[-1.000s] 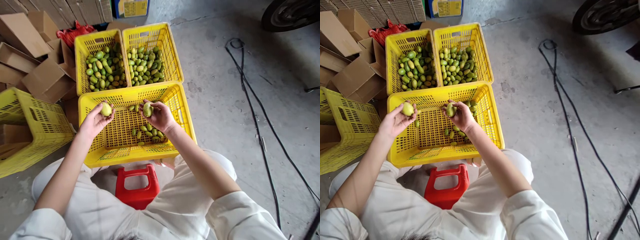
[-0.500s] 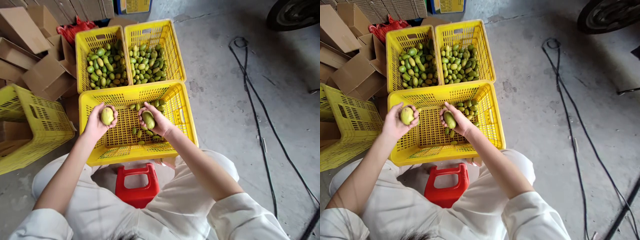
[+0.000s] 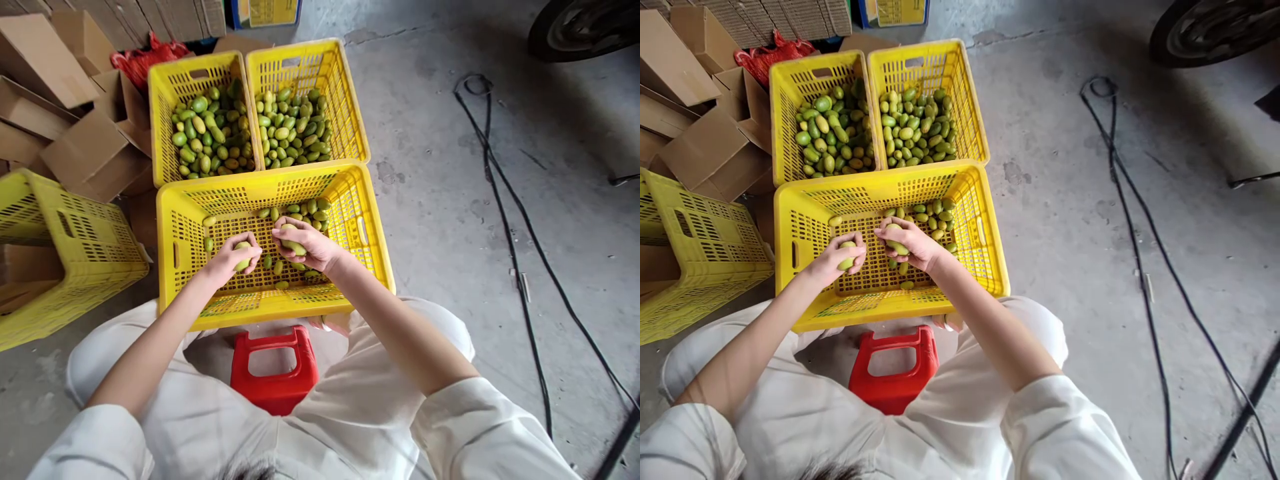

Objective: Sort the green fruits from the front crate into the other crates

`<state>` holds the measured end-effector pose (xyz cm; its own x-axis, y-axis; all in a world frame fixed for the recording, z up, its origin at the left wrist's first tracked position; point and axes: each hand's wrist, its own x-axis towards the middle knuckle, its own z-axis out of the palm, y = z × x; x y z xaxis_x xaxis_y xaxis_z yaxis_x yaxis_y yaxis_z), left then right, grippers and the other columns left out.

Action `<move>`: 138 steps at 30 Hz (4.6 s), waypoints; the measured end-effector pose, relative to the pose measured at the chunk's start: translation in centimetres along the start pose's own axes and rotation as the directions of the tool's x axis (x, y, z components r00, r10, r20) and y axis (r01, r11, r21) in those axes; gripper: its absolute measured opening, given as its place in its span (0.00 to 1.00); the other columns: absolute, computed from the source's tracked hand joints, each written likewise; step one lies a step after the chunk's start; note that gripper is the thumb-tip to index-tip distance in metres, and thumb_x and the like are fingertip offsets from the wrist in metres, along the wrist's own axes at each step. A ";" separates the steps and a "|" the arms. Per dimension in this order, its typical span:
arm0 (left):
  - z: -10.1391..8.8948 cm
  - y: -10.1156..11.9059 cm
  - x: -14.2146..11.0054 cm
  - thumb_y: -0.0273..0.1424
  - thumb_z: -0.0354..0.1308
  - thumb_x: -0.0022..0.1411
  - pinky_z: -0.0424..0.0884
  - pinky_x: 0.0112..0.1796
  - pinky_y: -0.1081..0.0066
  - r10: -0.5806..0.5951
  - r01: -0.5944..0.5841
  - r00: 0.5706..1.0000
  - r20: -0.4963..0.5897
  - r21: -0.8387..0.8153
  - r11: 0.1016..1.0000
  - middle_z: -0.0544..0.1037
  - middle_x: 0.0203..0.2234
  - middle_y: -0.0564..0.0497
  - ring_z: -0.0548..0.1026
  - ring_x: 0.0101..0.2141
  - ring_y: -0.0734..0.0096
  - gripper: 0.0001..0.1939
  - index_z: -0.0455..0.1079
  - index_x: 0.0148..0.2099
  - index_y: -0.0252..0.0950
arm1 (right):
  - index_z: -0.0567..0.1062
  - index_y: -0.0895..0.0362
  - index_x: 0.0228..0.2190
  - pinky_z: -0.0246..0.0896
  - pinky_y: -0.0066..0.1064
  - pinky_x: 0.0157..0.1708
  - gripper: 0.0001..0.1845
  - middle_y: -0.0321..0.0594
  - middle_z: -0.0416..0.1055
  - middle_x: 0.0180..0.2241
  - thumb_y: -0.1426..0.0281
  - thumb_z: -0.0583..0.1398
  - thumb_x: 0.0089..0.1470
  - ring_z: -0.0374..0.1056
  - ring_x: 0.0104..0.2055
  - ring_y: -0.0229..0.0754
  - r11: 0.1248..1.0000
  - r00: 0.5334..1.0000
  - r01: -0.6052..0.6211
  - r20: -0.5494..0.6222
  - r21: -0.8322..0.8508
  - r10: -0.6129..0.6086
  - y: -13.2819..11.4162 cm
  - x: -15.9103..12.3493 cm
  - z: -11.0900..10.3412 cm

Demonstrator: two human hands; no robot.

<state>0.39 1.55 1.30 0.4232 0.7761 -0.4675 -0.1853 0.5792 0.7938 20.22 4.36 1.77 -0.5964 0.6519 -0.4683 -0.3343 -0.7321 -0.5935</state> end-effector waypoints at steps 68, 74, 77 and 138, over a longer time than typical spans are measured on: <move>1.5 2.1 -0.9 0.33 0.60 0.57 0.75 0.30 0.72 -0.046 -0.038 0.984 -0.174 -0.451 0.892 0.77 0.32 0.47 0.77 0.31 0.69 0.09 0.70 0.38 0.33 | 0.67 0.56 0.29 0.62 0.26 0.21 0.12 0.30 0.64 0.19 0.63 0.65 0.51 0.61 0.19 0.33 0.944 0.992 0.034 -0.128 0.327 0.008 0.1 0.0 0.1; 0.8 3.3 -1.2 0.27 0.64 0.53 0.75 0.32 0.73 0.037 -0.106 0.982 -0.184 -0.382 0.918 0.77 0.33 0.49 0.78 0.32 0.71 0.10 0.69 0.38 0.35 | 0.69 0.55 0.35 0.71 0.32 0.33 0.10 0.36 0.73 0.30 0.74 0.60 0.47 0.70 0.32 0.39 0.928 0.981 0.140 -0.175 0.344 -0.083 -0.9 -0.2 0.1; 1.0 3.1 -1.6 0.28 0.68 0.50 0.65 0.20 0.80 0.043 -0.062 0.997 -0.063 -0.329 0.942 0.70 0.22 0.57 0.68 0.19 0.82 0.14 0.63 0.29 0.35 | 0.71 0.55 0.38 0.70 0.26 0.30 0.14 0.34 0.74 0.31 0.76 0.63 0.46 0.70 0.32 0.36 0.951 0.987 0.124 -0.137 0.283 -0.088 -0.7 -0.1 0.3; 0.7 2.4 -1.1 0.28 0.74 0.45 0.68 0.22 0.77 0.049 -0.069 0.995 -0.088 -0.245 0.967 0.72 0.24 0.55 0.73 0.22 0.77 0.16 0.70 0.34 0.34 | 0.70 0.57 0.33 0.61 0.20 0.20 0.17 0.30 0.70 0.25 0.76 0.71 0.42 0.65 0.23 0.30 0.963 0.994 0.030 -0.111 0.267 0.000 -0.4 -0.7 0.5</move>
<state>0.07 1.90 4.01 0.3338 0.8223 -0.4608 -0.4256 0.5677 0.7047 20.33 4.09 2.65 -0.5114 0.6697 -0.5385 -0.5343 -0.7386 -0.4111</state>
